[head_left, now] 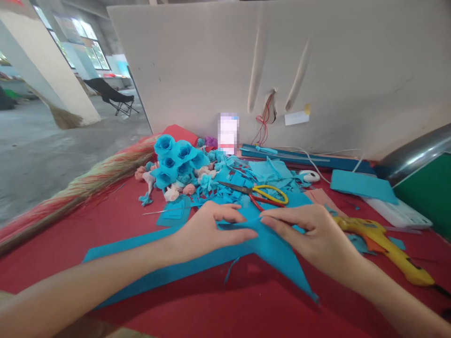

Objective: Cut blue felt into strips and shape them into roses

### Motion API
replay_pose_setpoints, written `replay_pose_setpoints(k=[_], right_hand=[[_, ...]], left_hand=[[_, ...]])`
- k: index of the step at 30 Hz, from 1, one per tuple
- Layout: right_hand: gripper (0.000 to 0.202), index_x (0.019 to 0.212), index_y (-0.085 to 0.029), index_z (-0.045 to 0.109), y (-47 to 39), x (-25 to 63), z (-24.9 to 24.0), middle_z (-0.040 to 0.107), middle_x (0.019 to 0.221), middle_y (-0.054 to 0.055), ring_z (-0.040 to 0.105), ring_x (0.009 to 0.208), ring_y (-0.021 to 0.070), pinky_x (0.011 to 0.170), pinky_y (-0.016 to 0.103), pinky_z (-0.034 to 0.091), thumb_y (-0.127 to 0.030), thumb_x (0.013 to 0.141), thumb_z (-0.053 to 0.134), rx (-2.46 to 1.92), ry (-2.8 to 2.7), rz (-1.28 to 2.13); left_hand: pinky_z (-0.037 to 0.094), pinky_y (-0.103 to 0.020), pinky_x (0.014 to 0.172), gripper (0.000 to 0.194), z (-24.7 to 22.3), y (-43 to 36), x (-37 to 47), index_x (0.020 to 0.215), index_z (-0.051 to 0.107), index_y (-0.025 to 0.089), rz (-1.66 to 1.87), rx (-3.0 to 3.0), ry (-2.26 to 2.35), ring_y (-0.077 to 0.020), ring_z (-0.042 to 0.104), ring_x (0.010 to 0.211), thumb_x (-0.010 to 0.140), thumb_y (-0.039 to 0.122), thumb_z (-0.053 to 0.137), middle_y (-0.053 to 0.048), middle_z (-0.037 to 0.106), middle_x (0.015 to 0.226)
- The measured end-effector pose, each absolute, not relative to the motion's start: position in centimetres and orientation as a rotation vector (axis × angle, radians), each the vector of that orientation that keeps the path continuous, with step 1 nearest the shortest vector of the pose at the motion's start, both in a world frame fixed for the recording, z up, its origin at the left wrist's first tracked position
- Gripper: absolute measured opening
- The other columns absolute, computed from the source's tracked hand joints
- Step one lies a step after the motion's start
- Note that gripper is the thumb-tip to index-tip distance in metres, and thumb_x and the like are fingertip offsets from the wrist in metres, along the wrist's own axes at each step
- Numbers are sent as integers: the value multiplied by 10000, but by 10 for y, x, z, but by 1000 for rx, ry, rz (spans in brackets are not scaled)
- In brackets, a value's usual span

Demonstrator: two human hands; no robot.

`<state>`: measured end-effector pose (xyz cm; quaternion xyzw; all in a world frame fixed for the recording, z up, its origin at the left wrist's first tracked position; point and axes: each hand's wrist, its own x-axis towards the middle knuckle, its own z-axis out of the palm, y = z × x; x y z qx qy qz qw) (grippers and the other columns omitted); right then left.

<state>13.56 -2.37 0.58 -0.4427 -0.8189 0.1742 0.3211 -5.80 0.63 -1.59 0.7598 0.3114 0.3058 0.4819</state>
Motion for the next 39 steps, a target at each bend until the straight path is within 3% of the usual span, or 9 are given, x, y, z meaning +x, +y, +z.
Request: replay_pose_setpoints(k=[3,5,9,12,19,24,31,35,39], right_hand=[[230,706,-206,706,-23,141,11,694,667,-11,623,581,144,477,201,450,-292,815,522,-1182,-2004,368],[199,716,-213,706,-22,145,12,693,666,-10,616,574,147,467,205,447,-322,787,556,-1214,-1859,346],[196,730,-220,705,-21,144,10,652,597,-9,551,504,134,418,218,415,-357,765,570,-1270,-1651,380],[184,727,-221,694,-19,139,5,618,583,-5,532,521,136,435,228,420,-372,742,590,-1293,-1581,438],[470,535,-201,525,-11,146,-3,525,535,-9,508,506,121,506,258,444,-561,819,421,-1121,-1474,1166],[187,949,-280,629,-13,143,-2,633,772,-14,604,710,136,608,253,487,-380,802,569,-988,-1532,1596],[190,949,-309,657,-12,137,-5,664,797,-22,619,688,133,653,265,499,-287,762,631,-921,-1216,1654],[72,717,-272,684,-10,138,-7,627,658,-45,570,560,100,572,218,483,-261,655,718,-937,-1056,1638],[105,733,-228,714,-10,140,-6,555,540,-27,477,453,72,436,177,395,-313,688,670,-835,-1231,1621]], left_hand=[[374,-233,522,436,-15,13,-62,436,419,151,716,1808,826,-73,341,455,761,385,592,51,329,445],[376,-228,506,502,-17,18,-64,411,345,159,821,1657,794,-66,309,429,758,435,581,56,273,428],[480,-298,700,340,-27,17,-60,652,585,159,747,1288,552,-164,573,711,710,493,614,-9,597,671],[480,-347,801,290,-33,9,-55,890,633,159,553,1266,550,-215,597,900,700,373,678,-47,661,885],[497,-343,709,230,-27,6,-55,749,617,126,726,1268,664,-199,606,759,716,350,660,-48,645,766],[458,-278,599,230,-20,13,-60,736,594,133,818,1352,713,-182,578,705,720,353,658,-30,599,656],[393,-223,532,140,-19,11,-63,727,559,175,870,1349,621,-102,471,570,777,305,571,25,517,625],[313,-181,478,60,-16,10,-62,751,574,192,945,1318,642,-72,355,510,786,237,555,52,390,564],[273,-186,439,92,-13,8,-60,766,579,178,894,1240,570,-75,338,481,784,233,507,35,402,583]])
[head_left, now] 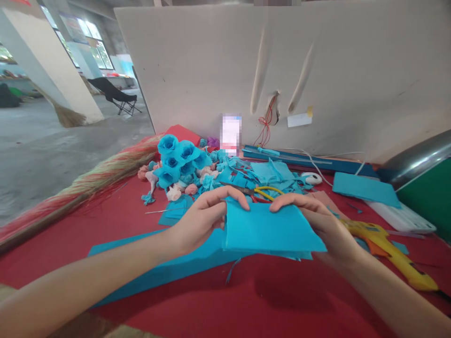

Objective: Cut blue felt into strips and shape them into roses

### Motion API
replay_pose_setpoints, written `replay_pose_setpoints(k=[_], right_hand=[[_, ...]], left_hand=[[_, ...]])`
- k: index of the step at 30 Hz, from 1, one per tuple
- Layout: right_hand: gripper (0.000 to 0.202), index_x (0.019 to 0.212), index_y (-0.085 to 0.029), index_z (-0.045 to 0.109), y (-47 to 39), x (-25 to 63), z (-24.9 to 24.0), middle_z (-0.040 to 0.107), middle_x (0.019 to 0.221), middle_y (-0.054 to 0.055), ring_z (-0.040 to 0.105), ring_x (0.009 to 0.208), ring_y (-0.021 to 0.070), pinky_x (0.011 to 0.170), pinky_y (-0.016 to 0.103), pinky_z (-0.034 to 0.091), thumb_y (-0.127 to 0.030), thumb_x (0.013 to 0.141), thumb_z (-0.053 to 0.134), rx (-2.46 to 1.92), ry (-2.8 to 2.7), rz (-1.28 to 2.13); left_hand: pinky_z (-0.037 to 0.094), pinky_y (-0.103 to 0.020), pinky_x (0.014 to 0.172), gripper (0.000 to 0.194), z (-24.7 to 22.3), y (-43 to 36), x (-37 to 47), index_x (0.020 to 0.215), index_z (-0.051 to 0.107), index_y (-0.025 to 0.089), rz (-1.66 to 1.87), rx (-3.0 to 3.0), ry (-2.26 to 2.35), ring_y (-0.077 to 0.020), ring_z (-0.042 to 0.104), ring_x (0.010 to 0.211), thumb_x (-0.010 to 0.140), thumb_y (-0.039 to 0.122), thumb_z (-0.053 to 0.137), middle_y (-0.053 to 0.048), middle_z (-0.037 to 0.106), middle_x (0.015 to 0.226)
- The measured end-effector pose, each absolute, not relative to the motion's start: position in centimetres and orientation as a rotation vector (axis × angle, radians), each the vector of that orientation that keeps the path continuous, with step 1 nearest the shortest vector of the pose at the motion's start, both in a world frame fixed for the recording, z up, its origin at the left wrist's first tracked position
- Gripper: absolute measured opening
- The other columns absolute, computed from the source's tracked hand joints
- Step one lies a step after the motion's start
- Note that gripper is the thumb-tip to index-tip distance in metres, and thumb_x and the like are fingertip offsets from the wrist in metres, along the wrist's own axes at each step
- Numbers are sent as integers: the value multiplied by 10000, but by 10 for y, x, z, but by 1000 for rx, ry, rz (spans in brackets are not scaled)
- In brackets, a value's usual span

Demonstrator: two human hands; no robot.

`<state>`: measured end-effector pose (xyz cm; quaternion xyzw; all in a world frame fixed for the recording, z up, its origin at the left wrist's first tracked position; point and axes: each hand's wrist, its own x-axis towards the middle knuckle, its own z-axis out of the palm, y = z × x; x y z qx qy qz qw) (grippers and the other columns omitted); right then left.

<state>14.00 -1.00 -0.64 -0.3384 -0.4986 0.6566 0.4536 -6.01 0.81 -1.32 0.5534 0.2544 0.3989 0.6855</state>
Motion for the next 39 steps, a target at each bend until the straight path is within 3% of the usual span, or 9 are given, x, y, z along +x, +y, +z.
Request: replay_pose_setpoints(k=[2,6,11,17,21,30,39], right_hand=[[123,697,-230,718,-11,140,-5,490,478,-36,406,408,55,386,165,327,-318,720,636,-783,-1285,1589],[147,659,-234,717,-17,137,-2,540,579,-17,417,467,63,409,176,306,-264,741,598,-835,-1326,1476],[165,615,-219,699,-22,133,0,502,552,-12,354,435,69,378,194,244,-285,731,602,-865,-1284,1466],[173,656,-238,705,-21,134,-3,527,608,-3,385,490,81,440,198,316,-300,766,586,-750,-1318,1499],[179,676,-228,706,-23,133,-5,539,663,-6,351,466,58,420,180,303,-282,784,574,-697,-1306,1535],[168,585,-234,673,-27,127,-7,471,517,-6,327,411,81,396,217,305,-340,712,644,-713,-1210,1577],[201,632,-297,700,-31,133,-1,607,580,12,491,484,133,443,247,387,-348,784,578,-731,-1538,1284]], left_hand=[[271,-185,436,108,-13,8,-60,725,558,169,885,1217,522,-75,327,469,782,241,502,35,387,571],[276,-187,442,145,-14,8,-61,724,539,165,872,1202,453,-79,319,469,805,272,482,31,392,572],[271,-194,440,121,-16,7,-63,728,537,162,848,1226,428,-83,303,465,773,271,508,32,365,560],[266,-207,438,169,-17,6,-64,747,548,163,855,1227,350,-87,293,448,780,328,525,39,332,527],[292,-210,455,179,-16,4,-63,741,538,157,844,1209,302,-91,370,482,764,335,544,14,431,599],[300,-224,462,73,-10,-1,-65,719,541,160,849,1252,283,-97,399,498,739,227,521,7,478,609],[358,-258,507,294,0,-6,-66,662,534,155,832,1314,392,-144,460,549,742,435,495,-37,525,613]])
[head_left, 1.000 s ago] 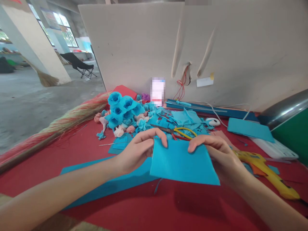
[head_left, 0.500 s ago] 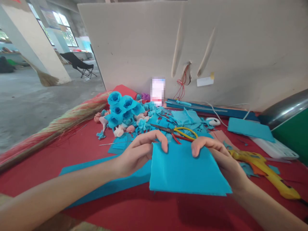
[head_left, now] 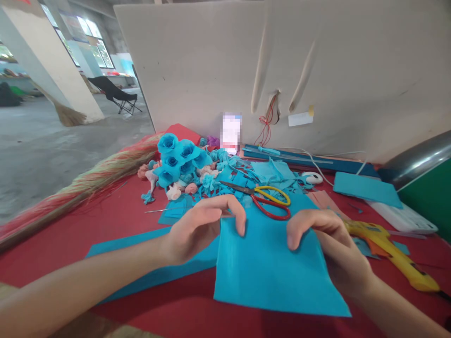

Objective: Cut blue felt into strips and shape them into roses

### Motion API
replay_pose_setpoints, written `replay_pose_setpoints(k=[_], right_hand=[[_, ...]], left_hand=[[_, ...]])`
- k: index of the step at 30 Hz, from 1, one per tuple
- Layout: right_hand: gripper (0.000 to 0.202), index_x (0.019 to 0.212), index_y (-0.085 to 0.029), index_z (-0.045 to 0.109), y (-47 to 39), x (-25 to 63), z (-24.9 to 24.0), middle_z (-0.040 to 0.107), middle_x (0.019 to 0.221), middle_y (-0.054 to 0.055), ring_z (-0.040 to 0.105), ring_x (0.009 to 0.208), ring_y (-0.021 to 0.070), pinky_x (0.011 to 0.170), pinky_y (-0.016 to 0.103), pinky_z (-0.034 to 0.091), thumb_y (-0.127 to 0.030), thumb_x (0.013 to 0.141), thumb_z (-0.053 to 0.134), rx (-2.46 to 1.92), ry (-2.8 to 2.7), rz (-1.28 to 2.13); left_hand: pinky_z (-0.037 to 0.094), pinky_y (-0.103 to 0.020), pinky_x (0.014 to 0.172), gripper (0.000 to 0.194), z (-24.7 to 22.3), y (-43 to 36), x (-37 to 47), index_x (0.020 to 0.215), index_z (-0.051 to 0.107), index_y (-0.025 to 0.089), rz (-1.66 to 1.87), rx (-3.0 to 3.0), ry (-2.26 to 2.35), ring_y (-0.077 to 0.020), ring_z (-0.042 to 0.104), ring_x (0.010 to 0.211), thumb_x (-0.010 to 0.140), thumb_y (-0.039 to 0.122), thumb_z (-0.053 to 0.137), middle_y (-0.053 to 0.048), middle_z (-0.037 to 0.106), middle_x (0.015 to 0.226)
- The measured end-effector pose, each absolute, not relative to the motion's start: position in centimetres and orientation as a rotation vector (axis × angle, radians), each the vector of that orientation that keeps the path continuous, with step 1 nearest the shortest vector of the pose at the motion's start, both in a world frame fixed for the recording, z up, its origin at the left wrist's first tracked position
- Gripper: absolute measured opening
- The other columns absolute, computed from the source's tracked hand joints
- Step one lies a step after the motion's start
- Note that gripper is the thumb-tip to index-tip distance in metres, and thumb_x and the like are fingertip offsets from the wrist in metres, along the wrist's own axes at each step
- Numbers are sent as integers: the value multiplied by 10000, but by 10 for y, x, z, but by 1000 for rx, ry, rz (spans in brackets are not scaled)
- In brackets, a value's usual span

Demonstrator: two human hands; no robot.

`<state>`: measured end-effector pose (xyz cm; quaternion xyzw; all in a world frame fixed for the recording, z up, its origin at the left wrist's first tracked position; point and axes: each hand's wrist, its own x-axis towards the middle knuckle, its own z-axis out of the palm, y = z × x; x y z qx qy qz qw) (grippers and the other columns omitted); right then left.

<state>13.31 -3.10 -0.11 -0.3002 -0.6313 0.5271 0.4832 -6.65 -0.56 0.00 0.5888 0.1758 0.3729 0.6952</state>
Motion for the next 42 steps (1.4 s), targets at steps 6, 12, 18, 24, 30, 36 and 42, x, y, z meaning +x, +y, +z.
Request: replay_pose_setpoints(k=[6,12,18,24,30,36,42], right_hand=[[228,774,-313,712,-30,142,2,672,706,-4,583,623,148,592,244,459,-312,845,495,-646,-1763,1256],[385,894,-224,691,-24,149,14,661,899,36,565,812,190,758,300,423,-434,871,369,-711,-1935,1630],[417,893,-188,693,-21,137,2,658,947,49,554,822,166,727,276,418,-416,893,343,-697,-2062,1702],[410,731,-161,696,-25,128,-9,623,706,46,561,708,144,679,262,433,-395,885,396,-773,-2095,1565],[394,613,-160,646,-15,158,5,556,553,24,501,501,109,526,243,410,-338,880,417,-669,-2087,1698],[342,677,-187,619,-4,166,15,553,650,20,511,570,115,516,225,428,-465,821,479,-957,-1830,1277],[327,820,-185,601,-1,149,7,560,739,26,506,592,118,509,225,437,-493,750,515,-1363,-1784,1017]], left_hand=[[367,-253,527,445,-3,-6,-65,606,543,148,903,1411,404,-142,452,548,767,560,491,-27,501,577],[398,-259,591,542,-11,2,-68,552,545,149,740,1608,402,-173,488,605,790,619,417,-52,531,590],[362,-228,522,536,-14,1,-65,577,523,150,555,1744,347,-124,449,530,821,606,382,-34,536,593],[337,-222,522,514,-16,1,-62,547,517,147,572,1713,361,-111,427,525,852,540,386,-17,517,575],[385,-246,599,512,-11,8,-68,519,544,150,811,1594,378,-137,456,548,866,486,375,-27,501,531],[357,-246,577,489,-17,10,-72,698,591,145,925,1816,474,-138,459,587,886,513,330,-46,576,691],[339,-237,514,482,-21,7,-72,790,572,137,907,2055,541,-121,433,534,896,518,296,-43,556,672]])
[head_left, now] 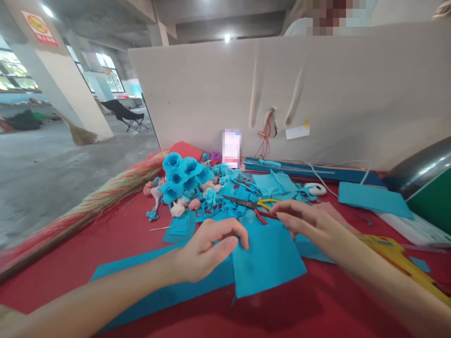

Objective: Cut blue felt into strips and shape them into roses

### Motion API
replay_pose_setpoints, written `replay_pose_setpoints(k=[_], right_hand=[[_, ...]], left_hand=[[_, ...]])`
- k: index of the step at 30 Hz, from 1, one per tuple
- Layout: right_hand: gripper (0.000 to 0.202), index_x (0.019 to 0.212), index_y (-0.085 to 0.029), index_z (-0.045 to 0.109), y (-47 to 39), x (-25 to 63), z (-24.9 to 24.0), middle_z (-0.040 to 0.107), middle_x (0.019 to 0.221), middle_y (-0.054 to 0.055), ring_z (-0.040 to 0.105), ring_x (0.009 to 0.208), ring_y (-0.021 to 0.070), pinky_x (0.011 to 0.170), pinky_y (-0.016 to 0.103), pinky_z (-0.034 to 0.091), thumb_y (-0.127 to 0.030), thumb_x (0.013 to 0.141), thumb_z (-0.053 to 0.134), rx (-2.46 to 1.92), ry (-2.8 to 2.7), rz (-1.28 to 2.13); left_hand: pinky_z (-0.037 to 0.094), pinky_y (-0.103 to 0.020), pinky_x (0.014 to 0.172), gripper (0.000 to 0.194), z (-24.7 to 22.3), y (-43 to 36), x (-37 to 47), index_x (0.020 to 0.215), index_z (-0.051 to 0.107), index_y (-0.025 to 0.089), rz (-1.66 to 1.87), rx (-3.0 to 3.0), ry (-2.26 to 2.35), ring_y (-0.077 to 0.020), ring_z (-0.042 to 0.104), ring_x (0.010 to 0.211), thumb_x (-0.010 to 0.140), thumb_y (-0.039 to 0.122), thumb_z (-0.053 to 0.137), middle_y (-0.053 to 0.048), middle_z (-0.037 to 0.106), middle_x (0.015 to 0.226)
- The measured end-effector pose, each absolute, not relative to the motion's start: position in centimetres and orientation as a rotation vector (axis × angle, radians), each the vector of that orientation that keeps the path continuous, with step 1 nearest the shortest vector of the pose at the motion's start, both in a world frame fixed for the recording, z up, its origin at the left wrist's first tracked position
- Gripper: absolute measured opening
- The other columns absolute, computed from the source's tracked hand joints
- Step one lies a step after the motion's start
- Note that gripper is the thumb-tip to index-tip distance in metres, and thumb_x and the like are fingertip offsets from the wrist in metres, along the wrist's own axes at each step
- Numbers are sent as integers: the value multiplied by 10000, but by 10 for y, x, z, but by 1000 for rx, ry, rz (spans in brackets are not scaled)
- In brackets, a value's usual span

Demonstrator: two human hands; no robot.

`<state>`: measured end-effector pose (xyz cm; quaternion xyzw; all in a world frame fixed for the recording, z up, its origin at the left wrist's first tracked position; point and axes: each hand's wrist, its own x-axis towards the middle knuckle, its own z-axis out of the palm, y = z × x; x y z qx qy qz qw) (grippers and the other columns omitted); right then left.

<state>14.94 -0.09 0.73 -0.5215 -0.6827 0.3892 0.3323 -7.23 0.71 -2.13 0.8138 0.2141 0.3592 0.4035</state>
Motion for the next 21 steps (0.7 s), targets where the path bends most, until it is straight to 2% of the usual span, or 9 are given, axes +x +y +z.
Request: replay_pose_setpoints(k=[3,7,13,17,21], right_hand=[[307,758,-194,601,-1,147,4,551,706,11,498,623,117,544,218,423,-488,752,511,-1330,-1808,1139],[297,700,-196,571,-6,143,4,492,601,-21,443,537,93,482,206,372,-482,758,511,-1293,-1747,1282],[264,628,-190,576,-20,123,-3,564,615,9,487,582,127,523,236,385,-366,784,457,-1272,-1940,985],[327,678,-203,617,-22,125,-6,611,641,16,531,606,151,530,250,402,-427,823,426,-1310,-1953,851],[311,668,-214,631,-15,144,5,638,655,10,564,616,161,528,242,428,-460,796,489,-1345,-1893,755]], left_hand=[[380,-241,572,457,-21,7,-72,825,565,145,909,2076,537,-135,472,604,906,496,284,-53,572,739],[402,-238,618,444,-17,6,-70,853,577,150,802,2086,511,-148,514,669,898,498,305,-59,597,792],[413,-243,671,404,-19,3,-67,967,603,153,618,2135,537,-168,549,759,893,448,338,-72,633,877],[412,-222,634,382,-19,4,-66,837,612,140,601,2108,521,-140,548,666,896,411,349,-60,632,762],[387,-211,568,476,-15,7,-70,627,563,140,631,2042,431,-109,501,542,916,418,308,-49,607,625]])
